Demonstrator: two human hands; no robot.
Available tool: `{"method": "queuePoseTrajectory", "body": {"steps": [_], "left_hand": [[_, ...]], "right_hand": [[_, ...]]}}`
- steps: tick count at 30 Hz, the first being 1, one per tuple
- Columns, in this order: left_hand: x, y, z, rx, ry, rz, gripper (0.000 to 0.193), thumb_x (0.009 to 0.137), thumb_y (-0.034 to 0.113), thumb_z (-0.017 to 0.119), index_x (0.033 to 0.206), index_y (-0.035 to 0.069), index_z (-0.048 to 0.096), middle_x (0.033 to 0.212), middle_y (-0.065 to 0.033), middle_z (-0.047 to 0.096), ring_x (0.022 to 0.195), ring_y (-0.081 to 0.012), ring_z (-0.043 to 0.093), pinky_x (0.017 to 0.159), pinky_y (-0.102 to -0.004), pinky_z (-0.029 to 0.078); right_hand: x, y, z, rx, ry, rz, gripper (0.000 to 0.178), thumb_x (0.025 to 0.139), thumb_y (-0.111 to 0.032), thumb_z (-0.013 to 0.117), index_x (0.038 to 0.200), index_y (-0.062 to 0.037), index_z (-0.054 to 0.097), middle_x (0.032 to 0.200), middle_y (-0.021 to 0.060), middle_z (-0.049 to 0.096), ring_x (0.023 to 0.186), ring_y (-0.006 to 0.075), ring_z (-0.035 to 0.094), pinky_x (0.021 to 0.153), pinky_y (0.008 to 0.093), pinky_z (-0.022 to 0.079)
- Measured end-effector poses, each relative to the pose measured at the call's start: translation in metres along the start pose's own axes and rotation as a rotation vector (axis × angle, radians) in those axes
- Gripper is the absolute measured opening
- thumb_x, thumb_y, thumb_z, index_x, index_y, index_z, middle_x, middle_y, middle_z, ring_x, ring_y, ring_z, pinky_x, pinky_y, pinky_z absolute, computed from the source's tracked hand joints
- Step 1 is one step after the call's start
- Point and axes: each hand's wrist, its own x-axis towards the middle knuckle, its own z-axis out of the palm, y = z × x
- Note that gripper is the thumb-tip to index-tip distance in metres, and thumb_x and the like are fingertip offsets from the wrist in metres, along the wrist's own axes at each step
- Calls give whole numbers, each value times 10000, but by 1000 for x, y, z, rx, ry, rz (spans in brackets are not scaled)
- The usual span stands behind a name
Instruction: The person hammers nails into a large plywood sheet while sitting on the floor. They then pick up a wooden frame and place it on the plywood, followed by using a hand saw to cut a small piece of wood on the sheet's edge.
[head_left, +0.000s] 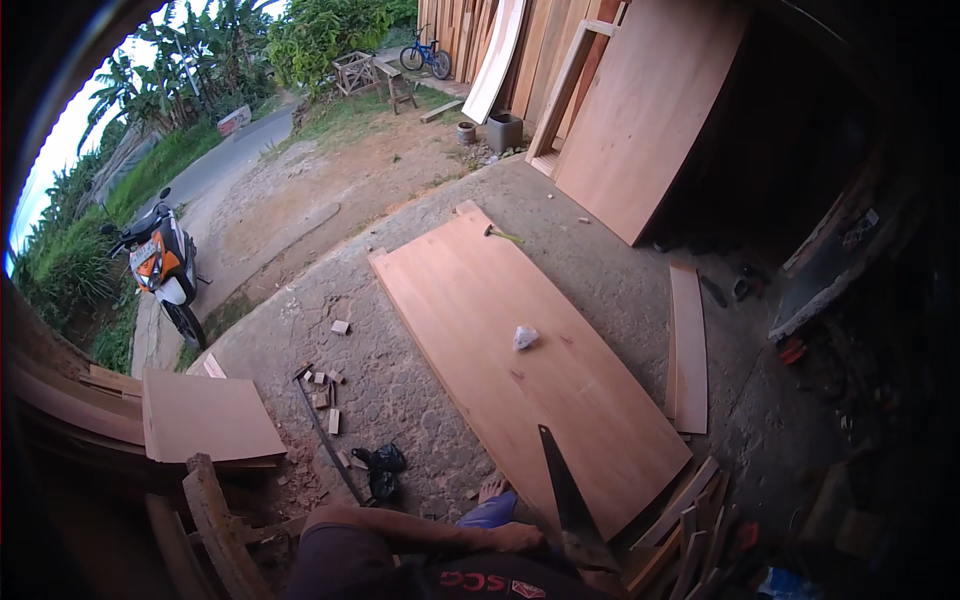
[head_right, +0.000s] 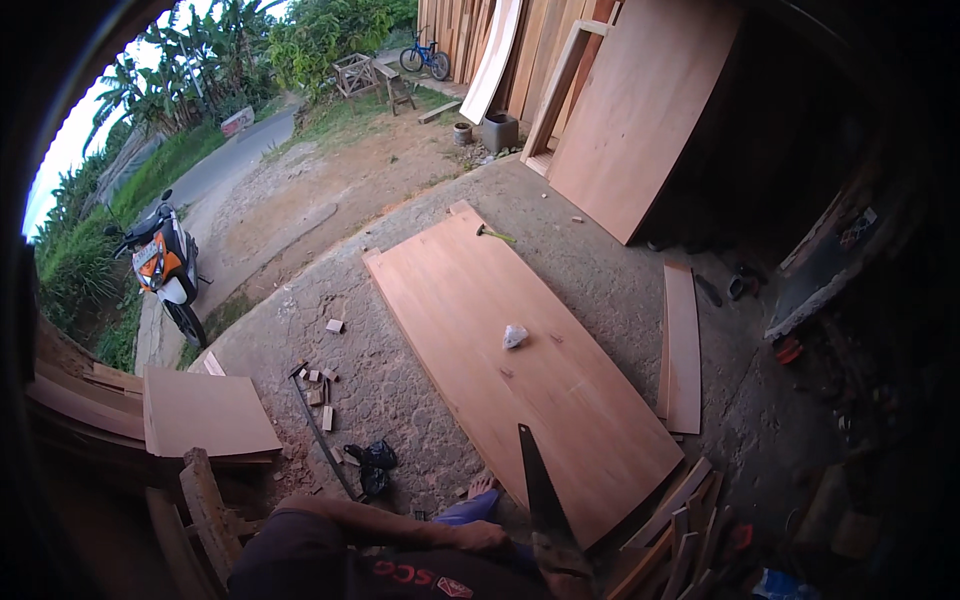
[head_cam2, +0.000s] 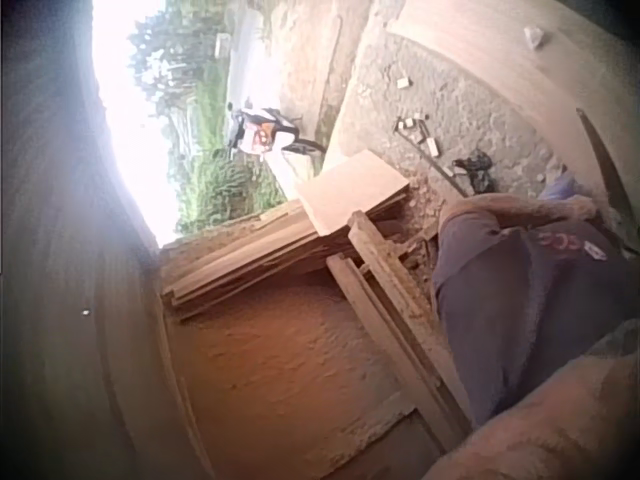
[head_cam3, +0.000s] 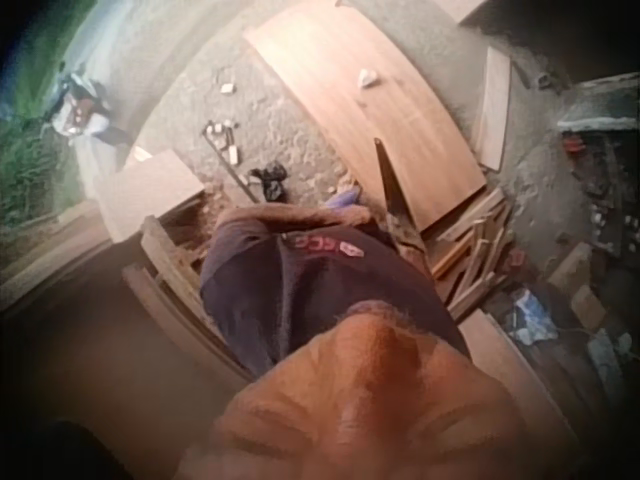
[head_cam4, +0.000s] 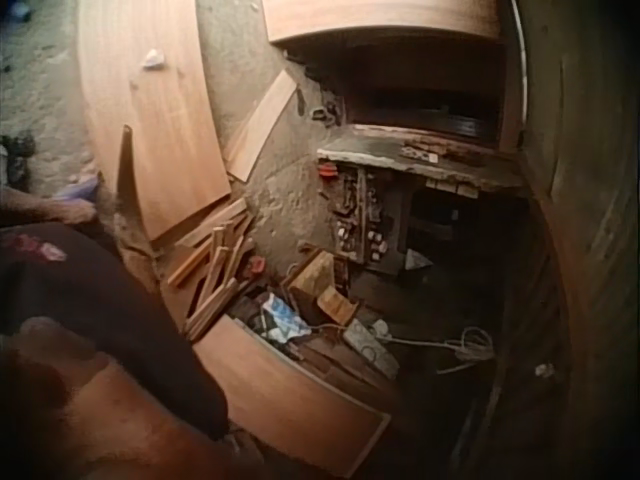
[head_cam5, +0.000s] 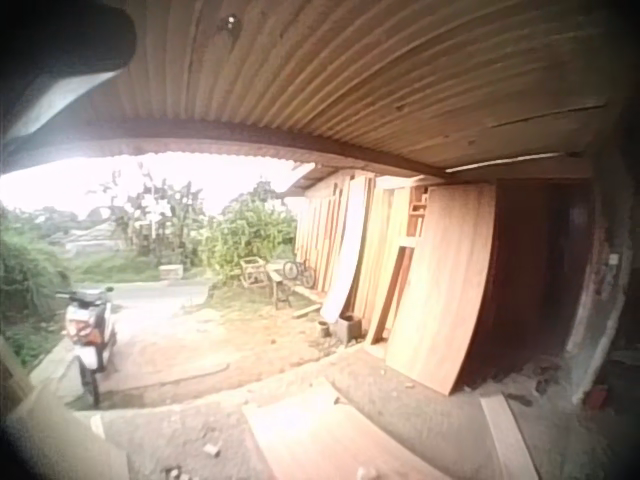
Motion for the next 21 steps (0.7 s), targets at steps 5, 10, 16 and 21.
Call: {"method": "queuePoseTrajectory", "body": {"steps": [5,10,16,21], "left_hand": [[0,-6,-11,-37,-65,3,329,874,257,613,1093,22,683,1082,-209,696,1039,-404,666,832,-487,554],[-3,-38,5,-80,26,40,326,876,260,617,1107,40,686,1088,-200,698,1044,-383,674,864,-472,545],[-32,-5,-28,-99,101,-8,243,864,246,621,992,50,686,964,-208,692,942,-386,683,797,-469,530],[-34,19,-33,-254,141,86,167,861,176,638,864,10,628,750,-192,610,707,-339,643,664,-432,475]], "right_hand": [[-14,-14,-6,-65,1,56,308,911,-277,654,1198,-176,702,975,180,736,928,326,715,834,412,549],[-35,-23,-6,-144,5,120,318,908,-316,658,1201,-202,701,974,188,738,949,343,724,848,430,550],[-54,-22,-9,-49,3,-49,326,898,-329,690,1201,-208,697,1003,171,744,972,340,731,856,427,554],[-61,2,-24,21,-82,-180,337,874,-196,736,1206,-155,698,1089,115,748,990,267,735,856,389,558]]}}
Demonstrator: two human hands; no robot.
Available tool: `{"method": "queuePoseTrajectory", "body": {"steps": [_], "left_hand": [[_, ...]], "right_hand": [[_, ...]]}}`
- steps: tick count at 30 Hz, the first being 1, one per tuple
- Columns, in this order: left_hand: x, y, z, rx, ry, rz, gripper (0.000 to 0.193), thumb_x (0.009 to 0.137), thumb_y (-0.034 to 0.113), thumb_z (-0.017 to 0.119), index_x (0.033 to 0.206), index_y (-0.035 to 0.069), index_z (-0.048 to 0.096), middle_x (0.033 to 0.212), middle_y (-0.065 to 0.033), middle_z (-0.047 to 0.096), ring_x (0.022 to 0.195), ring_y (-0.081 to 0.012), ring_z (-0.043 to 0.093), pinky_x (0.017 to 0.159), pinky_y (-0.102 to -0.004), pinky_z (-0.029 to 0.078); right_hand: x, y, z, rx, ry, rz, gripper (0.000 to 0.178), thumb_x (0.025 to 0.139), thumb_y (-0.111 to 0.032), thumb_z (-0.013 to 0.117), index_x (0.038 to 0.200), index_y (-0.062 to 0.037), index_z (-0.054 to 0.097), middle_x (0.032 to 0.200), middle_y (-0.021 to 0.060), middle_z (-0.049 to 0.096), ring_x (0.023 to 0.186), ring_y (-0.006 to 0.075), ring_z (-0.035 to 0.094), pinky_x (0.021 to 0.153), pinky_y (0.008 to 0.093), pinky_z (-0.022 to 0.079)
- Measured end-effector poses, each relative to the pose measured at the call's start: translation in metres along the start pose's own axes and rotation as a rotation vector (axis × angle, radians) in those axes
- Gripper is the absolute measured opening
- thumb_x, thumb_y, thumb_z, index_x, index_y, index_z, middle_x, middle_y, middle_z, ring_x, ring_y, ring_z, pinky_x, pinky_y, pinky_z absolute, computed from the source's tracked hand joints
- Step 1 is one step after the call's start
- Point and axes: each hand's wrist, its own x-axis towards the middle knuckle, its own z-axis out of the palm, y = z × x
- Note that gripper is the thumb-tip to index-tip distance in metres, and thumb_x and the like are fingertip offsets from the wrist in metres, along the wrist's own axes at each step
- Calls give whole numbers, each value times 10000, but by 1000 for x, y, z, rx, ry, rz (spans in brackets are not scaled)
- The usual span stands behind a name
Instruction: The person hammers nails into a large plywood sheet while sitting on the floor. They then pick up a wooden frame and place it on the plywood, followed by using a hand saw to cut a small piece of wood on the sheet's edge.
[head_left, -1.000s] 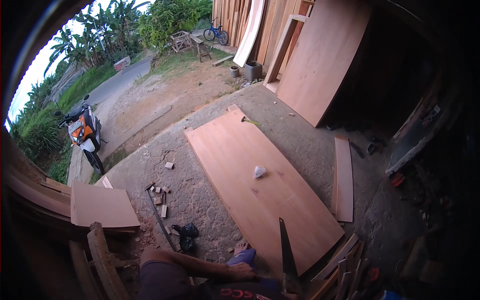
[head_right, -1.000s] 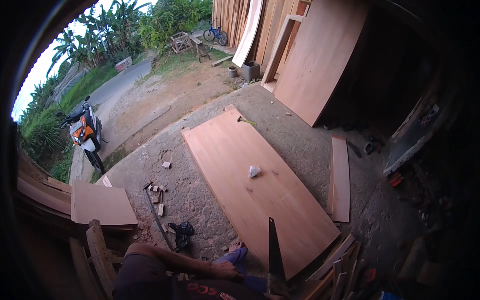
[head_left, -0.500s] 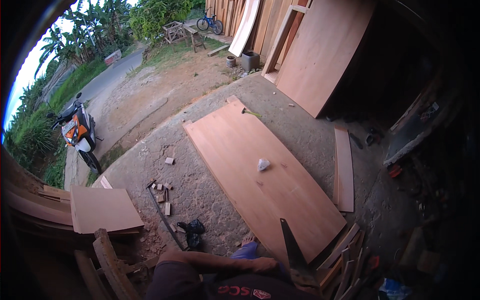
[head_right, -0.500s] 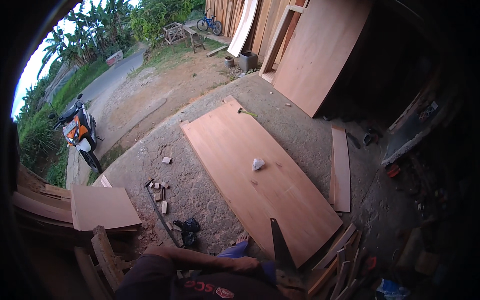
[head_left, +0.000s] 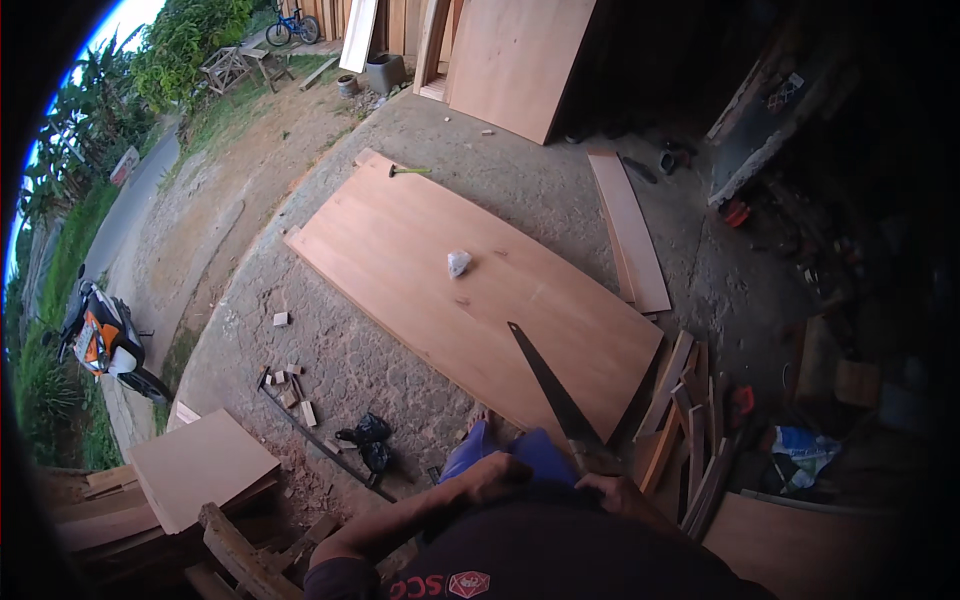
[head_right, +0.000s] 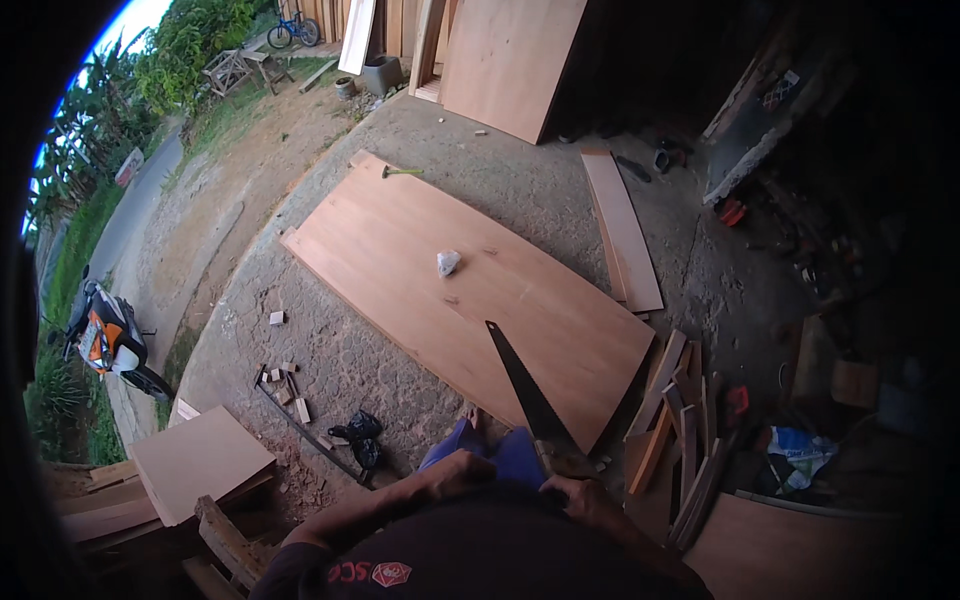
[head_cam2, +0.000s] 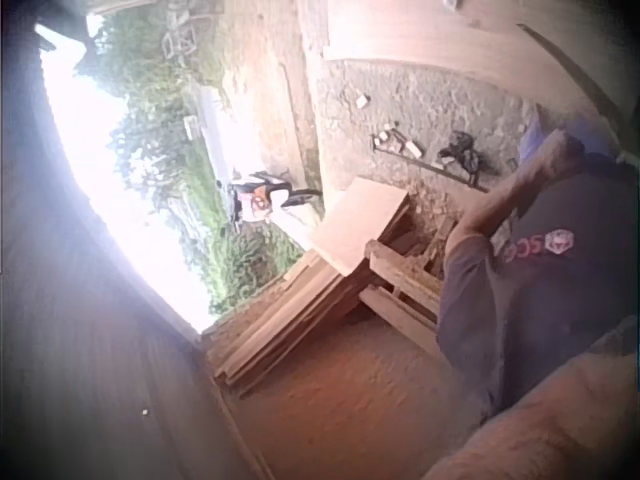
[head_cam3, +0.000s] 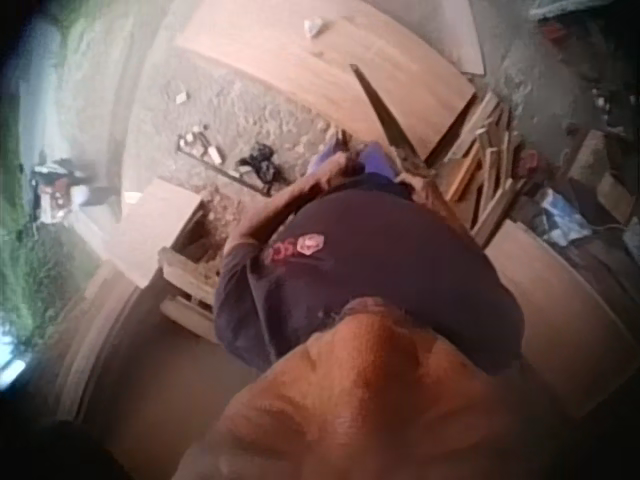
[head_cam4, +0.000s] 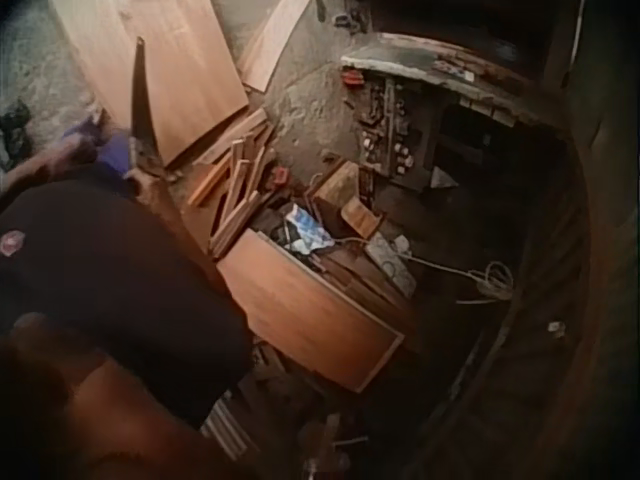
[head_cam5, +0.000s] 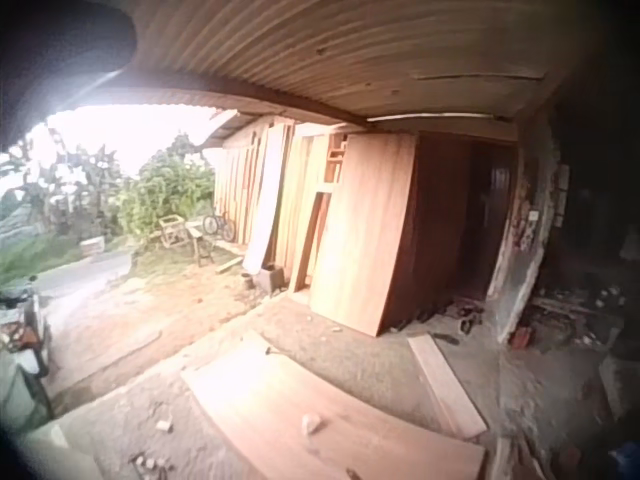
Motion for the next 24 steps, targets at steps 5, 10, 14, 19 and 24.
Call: {"method": "queuePoseTrajectory", "body": {"steps": [5,10,14,19,24], "left_hand": [[16,26,18,-247,36,-85,202,903,204,682,888,8,635,737,-133,600,719,-194,628,678,-368,483],[17,0,53,-361,25,-217,279,997,272,650,940,0,668,791,-49,664,758,-142,631,706,-313,495],[20,8,43,-362,-70,-299,385,1027,364,598,1012,-8,696,1103,-139,674,1040,-240,639,911,-371,487],[11,35,13,13,-147,-1,448,1029,406,554,1152,-1,697,1448,-183,540,1337,-372,495,1104,-464,386],[24,26,11,-9,-59,30,295,1025,291,597,1077,14,681,1071,-102,699,999,-292,638,916,-400,482]], "right_hand": [[-30,10,-14,86,7,24,399,880,-320,750,1245,-173,683,1099,108,747,1010,258,730,886,387,554],[-56,36,-16,318,68,165,405,886,-312,778,1239,-134,694,1022,77,756,927,179,719,837,342,557],[-64,45,-17,571,282,309,350,975,-295,681,1222,-46,678,894,70,746,707,86,643,659,270,532],[-49,75,-7,867,695,365,325,1023,-268,592,1207,-10,663,792,63,711,556,35,533,518,206,436],[-36,78,-12,898,933,412,300,1030,-253,584,1204,-18,652,794,68,711,557,25,513,524,193,406]]}}
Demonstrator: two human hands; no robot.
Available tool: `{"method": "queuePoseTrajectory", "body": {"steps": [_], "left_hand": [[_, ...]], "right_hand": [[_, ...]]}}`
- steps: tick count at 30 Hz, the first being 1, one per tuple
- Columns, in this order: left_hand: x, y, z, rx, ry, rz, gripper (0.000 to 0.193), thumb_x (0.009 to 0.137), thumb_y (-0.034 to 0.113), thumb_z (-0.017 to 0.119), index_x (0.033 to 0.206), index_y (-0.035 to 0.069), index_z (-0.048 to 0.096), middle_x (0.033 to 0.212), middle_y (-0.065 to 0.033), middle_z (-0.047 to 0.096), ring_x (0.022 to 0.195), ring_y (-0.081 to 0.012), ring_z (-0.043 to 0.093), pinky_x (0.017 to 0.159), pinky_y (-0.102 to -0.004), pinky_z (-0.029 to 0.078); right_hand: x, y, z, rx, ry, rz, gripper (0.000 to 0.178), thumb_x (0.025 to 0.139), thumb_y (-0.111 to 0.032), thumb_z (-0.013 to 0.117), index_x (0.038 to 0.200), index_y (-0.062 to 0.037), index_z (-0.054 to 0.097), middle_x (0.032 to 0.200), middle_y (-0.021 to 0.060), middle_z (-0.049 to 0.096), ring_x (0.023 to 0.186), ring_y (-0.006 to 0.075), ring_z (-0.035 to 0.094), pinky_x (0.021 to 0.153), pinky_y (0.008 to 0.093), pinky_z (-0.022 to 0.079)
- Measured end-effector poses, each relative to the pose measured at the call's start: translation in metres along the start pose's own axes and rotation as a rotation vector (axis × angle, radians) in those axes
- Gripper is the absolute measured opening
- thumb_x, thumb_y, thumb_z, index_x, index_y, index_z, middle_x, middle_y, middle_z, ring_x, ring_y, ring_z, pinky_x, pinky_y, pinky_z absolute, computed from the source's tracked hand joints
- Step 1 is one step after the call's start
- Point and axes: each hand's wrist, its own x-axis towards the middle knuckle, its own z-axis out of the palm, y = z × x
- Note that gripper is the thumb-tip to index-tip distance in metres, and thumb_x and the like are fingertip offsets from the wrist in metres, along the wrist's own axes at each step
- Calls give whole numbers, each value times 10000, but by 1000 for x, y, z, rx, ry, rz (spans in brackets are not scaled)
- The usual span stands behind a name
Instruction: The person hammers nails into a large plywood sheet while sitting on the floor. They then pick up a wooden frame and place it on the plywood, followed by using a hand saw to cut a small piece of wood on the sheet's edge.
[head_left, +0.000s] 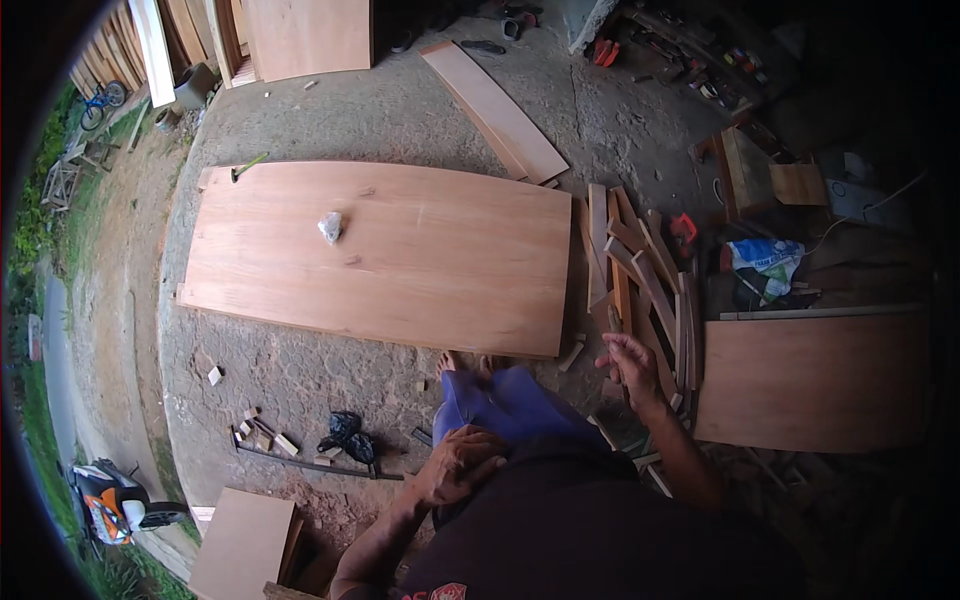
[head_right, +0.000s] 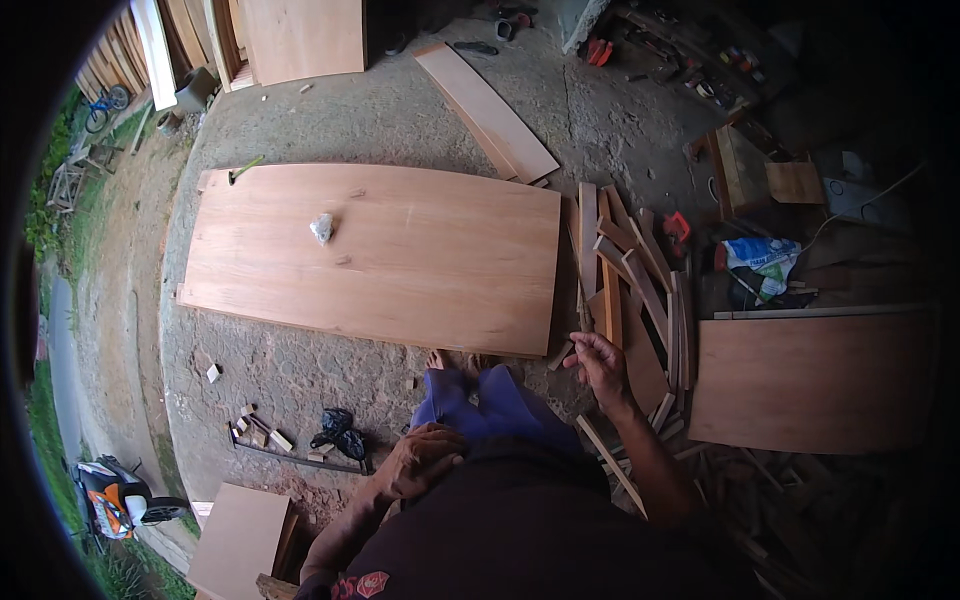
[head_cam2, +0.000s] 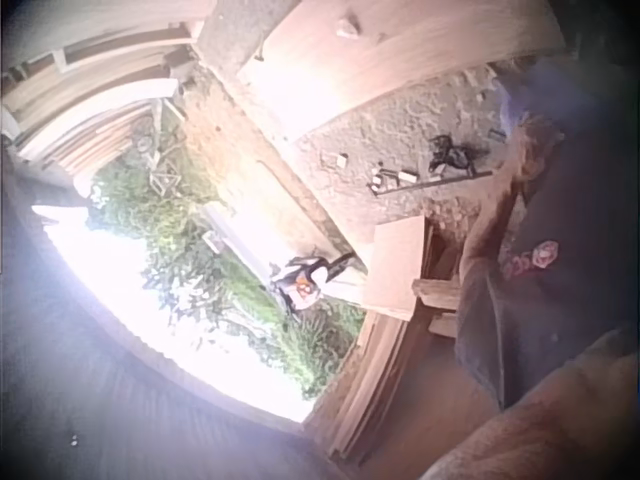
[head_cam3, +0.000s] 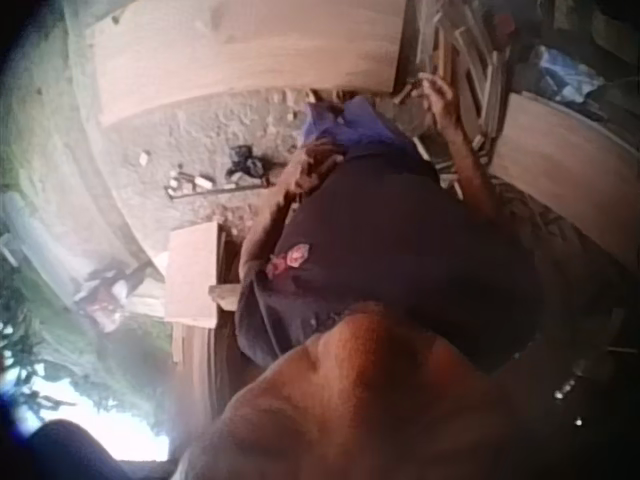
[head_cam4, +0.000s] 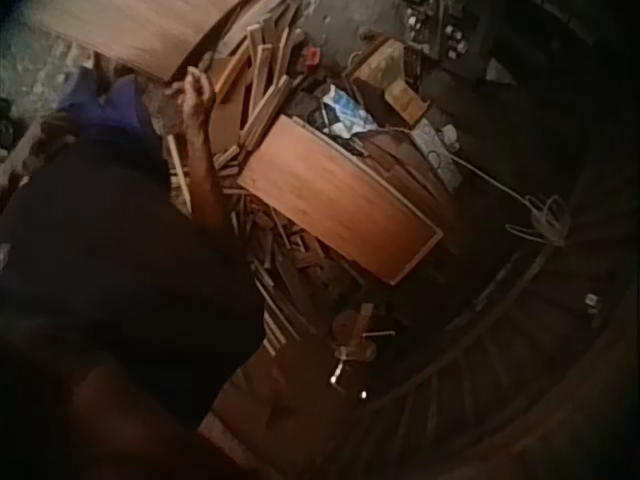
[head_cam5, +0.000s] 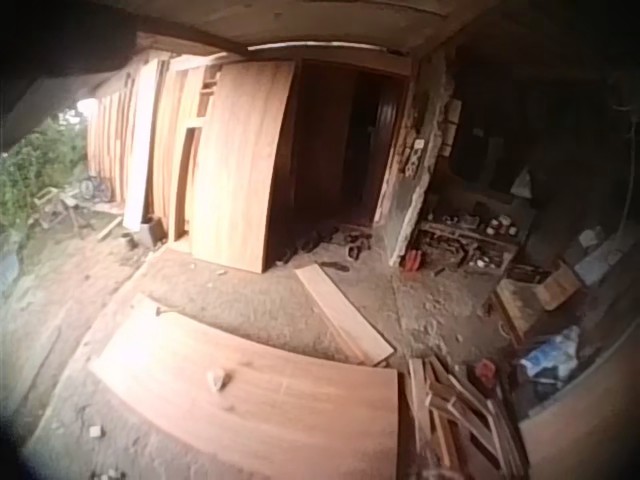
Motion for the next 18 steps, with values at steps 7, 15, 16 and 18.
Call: {"method": "queuePoseTrajectory", "body": {"steps": [7,15,16,18], "left_hand": [[34,-41,0,-932,76,-458,201,1049,224,596,952,58,654,820,73,590,773,-20,525,704,-220,437],[-3,-64,10,-820,-7,-483,97,987,156,682,1004,61,680,864,61,624,820,-38,552,752,-233,456],[1,-67,18,-707,8,-512,124,980,172,689,1011,53,680,871,41,643,828,-54,575,756,-245,469],[14,-64,37,-481,38,-573,179,966,203,701,1026,36,678,886,2,682,844,-88,620,763,-271,494]], "right_hand": [[9,2,0,107,66,-9,272,1024,-239,591,1194,-32,638,812,79,721,618,54,600,522,198,406],[36,41,-43,259,70,96,299,1004,-232,600,1223,-31,630,734,40,622,631,100,607,528,209,426],[39,49,-53,291,56,108,330,998,-235,607,1255,-28,615,759,49,628,647,100,608,536,207,431],[44,64,-73,428,-9,82,461,970,-232,640,1367,-25,532,844,73,642,694,102,609,548,215,442]]}}
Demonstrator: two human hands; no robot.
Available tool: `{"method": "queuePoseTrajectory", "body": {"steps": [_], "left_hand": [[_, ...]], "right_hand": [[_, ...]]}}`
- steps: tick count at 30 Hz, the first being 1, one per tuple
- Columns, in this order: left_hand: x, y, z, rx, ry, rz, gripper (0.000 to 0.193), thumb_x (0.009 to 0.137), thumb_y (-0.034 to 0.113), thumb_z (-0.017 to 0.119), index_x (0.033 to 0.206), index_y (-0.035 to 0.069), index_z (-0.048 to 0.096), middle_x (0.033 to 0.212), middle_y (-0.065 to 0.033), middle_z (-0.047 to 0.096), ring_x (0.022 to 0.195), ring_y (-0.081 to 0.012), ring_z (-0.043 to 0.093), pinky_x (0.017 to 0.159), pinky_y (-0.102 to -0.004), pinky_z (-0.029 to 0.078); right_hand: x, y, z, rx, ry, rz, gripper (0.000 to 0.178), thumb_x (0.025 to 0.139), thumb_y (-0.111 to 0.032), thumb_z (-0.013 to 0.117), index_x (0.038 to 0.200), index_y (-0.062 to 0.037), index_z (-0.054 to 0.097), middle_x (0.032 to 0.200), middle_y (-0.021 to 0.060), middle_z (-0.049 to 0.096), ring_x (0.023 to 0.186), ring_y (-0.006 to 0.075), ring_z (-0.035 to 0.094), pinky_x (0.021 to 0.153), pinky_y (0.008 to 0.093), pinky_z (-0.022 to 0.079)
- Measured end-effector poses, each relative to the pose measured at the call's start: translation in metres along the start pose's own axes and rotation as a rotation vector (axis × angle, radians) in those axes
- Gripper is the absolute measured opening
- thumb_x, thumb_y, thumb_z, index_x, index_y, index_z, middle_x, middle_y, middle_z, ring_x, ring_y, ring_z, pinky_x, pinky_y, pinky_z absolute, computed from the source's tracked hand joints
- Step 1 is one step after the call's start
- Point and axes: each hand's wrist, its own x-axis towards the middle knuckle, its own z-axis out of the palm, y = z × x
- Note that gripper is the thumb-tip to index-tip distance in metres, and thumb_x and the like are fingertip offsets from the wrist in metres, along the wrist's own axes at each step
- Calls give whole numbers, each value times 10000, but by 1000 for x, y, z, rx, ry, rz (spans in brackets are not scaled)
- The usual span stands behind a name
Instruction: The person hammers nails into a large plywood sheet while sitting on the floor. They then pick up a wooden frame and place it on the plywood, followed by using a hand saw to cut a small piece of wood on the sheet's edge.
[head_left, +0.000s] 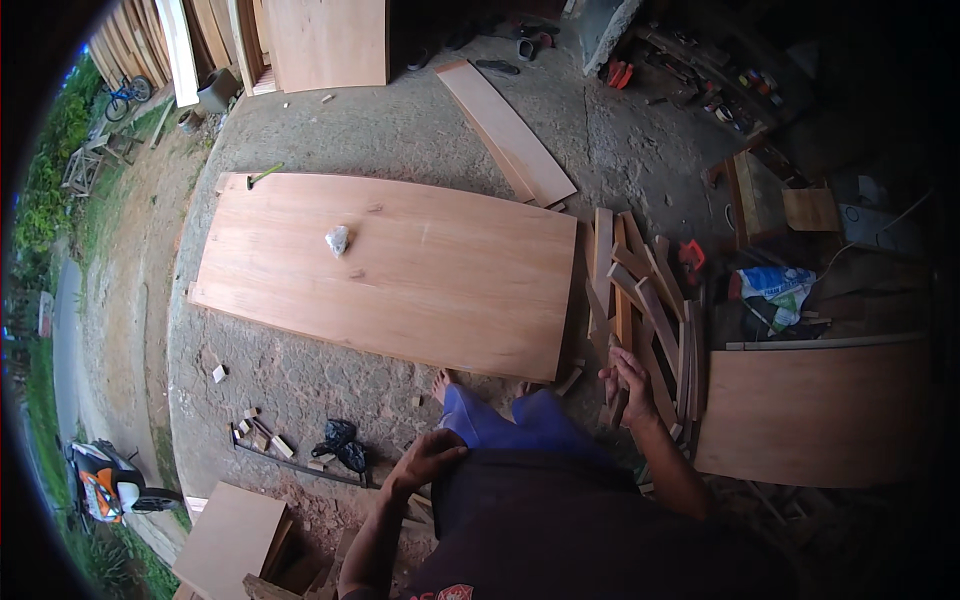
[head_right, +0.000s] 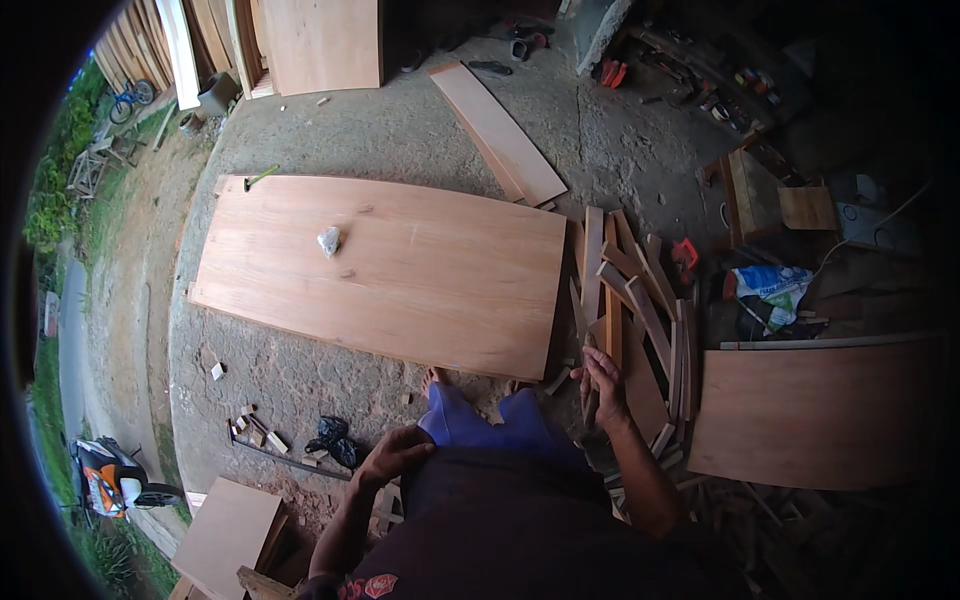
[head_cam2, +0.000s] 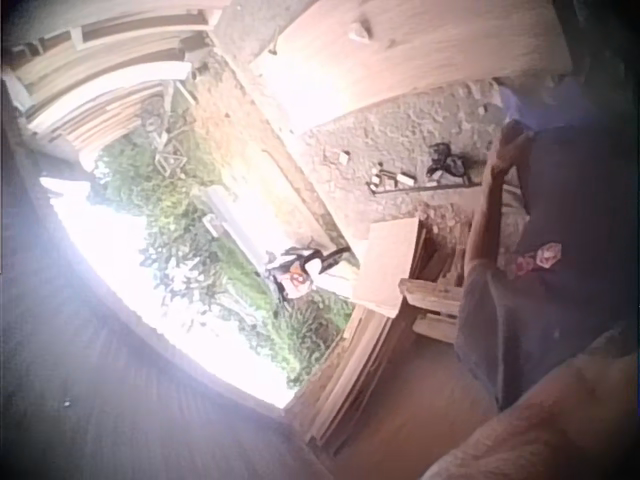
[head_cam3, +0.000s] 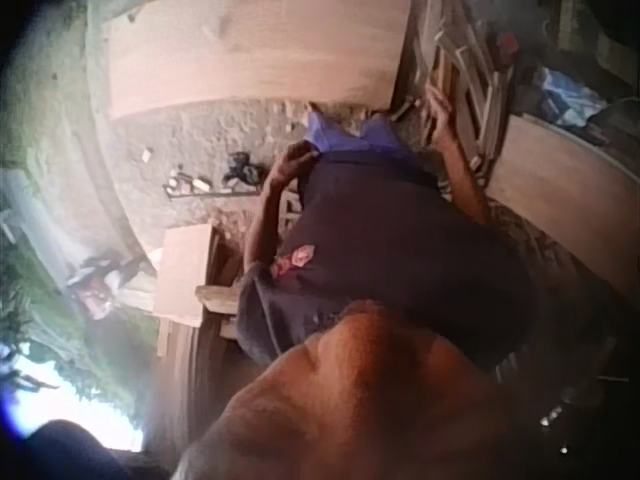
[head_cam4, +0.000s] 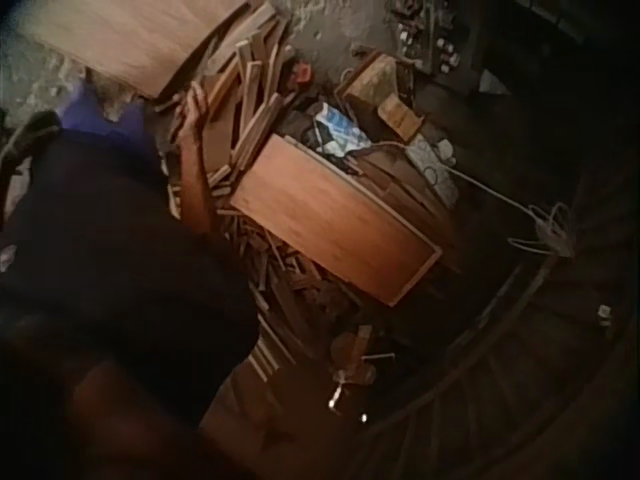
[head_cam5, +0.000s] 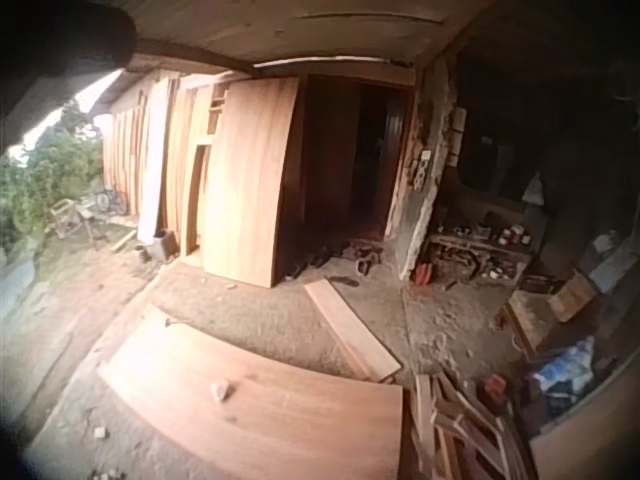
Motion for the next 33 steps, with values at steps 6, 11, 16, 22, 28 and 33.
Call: {"method": "queuePoseTrajectory", "body": {"steps": [6,11,16,22,28,33], "left_hand": [[73,-38,73,538,412,80,386,943,367,660,1205,84,652,1062,-179,735,989,-346,715,835,-452,552],[114,-76,98,423,454,34,453,931,383,641,1250,62,664,1128,-206,727,1038,-322,716,916,-422,547],[126,-108,74,424,465,-18,458,917,412,617,1185,50,699,1116,-219,723,1085,-358,690,950,-440,528],[107,-158,-10,-140,755,-105,398,923,311,616,1172,10,690,944,-152,739,766,-243,710,713,-371,562],[54,-220,-80,-512,1160,-132,335,940,270,634,1123,-5,686,834,-77,685,632,-158,625,554,-323,495],[37,-250,-85,-563,1229,-160,280,967,256,621,1098,14,673,851,-81,675,633,-175,620,539,-321,495]], "right_hand": [[8,-8,-56,-237,-81,4,687,905,-190,698,1510,-61,398,1035,83,629,785,100,571,680,248,482],[38,21,-114,-733,-125,-134,682,875,-84,621,1510,-23,381,1173,102,591,892,143,596,811,308,513],[63,39,-138,-780,-117,-97,666,837,-88,601,1472,-4,418,1209,128,581,996,196,594,902,347,500],[112,76,-177,-623,-66,-200,673,808,-50,627,1455,-8,444,1002,72,603,765,119,566,664,286,488],[137,60,-156,-699,-45,-225,629,855,-8,579,1466,-58,437,845,25,590,587,87,507,498,252,409],[141,26,-110,-692,14,-225,608,857,4,565,1452,-70,457,879,34,617,604,87,513,515,245,422]]}}
